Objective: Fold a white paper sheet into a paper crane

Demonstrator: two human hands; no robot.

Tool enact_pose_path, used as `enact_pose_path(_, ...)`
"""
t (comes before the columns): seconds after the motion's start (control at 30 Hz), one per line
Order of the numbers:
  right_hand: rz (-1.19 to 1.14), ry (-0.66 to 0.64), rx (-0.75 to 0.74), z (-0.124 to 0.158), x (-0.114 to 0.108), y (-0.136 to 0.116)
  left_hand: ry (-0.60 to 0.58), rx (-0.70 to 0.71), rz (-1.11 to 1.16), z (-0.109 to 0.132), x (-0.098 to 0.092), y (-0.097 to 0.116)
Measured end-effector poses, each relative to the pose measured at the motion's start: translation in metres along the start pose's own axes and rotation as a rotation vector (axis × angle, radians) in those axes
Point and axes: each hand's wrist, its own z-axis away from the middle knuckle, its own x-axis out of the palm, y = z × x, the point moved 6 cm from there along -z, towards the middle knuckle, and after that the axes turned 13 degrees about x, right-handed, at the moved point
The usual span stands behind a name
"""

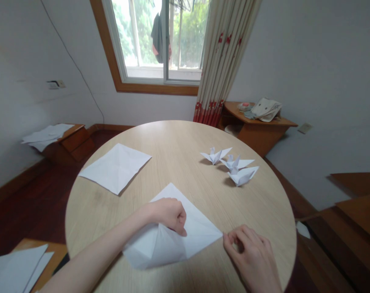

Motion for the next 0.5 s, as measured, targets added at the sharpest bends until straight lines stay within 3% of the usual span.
enact_pose_path(0.3, 0.004, 0.010, -0.010, 0.000, -0.001, -0.003, 0.011, -0.006, 0.027, 0.001, -0.001, 0.001)
enact_pose_path(0.5, -0.099, 0.011, -0.001, -0.002, -0.007, -0.019, 0.012, 0.006, 0.056, 0.001, -0.001, 0.001)
